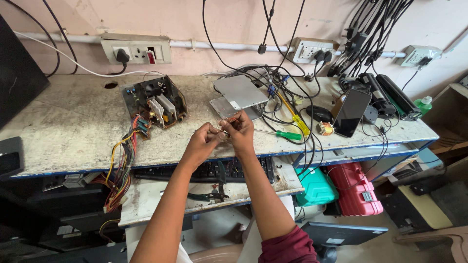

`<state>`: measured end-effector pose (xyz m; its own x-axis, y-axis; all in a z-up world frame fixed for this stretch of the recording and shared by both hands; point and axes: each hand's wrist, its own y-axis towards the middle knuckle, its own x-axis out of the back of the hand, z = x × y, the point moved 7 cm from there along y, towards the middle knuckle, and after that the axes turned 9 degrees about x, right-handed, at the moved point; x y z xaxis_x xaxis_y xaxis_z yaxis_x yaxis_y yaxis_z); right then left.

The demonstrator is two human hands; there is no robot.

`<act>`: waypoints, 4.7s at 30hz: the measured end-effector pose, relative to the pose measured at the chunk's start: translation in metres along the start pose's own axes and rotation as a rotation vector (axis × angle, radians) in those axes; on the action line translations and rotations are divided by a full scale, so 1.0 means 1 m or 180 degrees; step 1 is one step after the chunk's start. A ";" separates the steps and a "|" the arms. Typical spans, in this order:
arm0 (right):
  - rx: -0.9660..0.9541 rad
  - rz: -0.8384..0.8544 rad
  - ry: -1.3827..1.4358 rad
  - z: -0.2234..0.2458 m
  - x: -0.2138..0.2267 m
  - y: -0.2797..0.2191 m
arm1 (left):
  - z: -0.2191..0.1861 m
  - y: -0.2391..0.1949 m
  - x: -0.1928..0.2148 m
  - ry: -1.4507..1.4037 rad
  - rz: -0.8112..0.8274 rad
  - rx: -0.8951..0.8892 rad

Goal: The person works at a cluttered workbench, manipulating a small yellow cylindrical component and several thin copper wires. They repeatedly twist, separate, and rejoin the wires by hand, occasionally using a pair of pliers to adjust the wire ends. The person handles the component and wires continuously without completing a visible final assembly.

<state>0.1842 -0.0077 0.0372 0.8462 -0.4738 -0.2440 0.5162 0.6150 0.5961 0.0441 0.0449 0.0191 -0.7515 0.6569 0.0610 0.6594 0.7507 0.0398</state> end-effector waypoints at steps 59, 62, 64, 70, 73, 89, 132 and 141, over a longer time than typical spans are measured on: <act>-0.0068 0.1002 0.0083 0.007 -0.019 -0.015 | 0.009 0.006 0.039 -0.1935 -0.0720 -0.0264; 0.0008 0.0983 -0.0036 0.003 -0.017 -0.014 | 0.008 0.009 0.043 -0.1811 -0.0838 -0.0363; -0.0009 0.0943 -0.0103 -0.003 -0.016 -0.013 | 0.001 0.010 0.050 -0.1512 -0.0895 -0.0429; -0.0306 0.0593 0.0290 -0.023 -0.004 -0.009 | -0.011 0.009 0.048 -0.0649 -0.0951 -0.0689; -0.0255 0.0767 0.0167 -0.020 -0.007 -0.011 | -0.001 0.013 0.046 -0.1122 -0.0927 -0.0475; 0.0074 0.0789 -0.0426 0.005 -0.021 -0.010 | -0.015 -0.007 0.042 -0.0541 -0.0851 -0.0891; 0.0674 0.1002 -0.0938 0.030 -0.027 -0.012 | -0.006 0.002 0.043 -0.0998 -0.0172 -0.0424; 0.0403 0.1238 -0.0976 0.023 -0.033 -0.015 | 0.003 0.004 0.042 -0.0970 -0.0515 -0.0323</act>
<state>0.1459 -0.0156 0.0539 0.8849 -0.3998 0.2388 0.1347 0.7105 0.6907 0.0157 0.0757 0.0187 -0.8076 0.5323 -0.2538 0.5185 0.8460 0.1245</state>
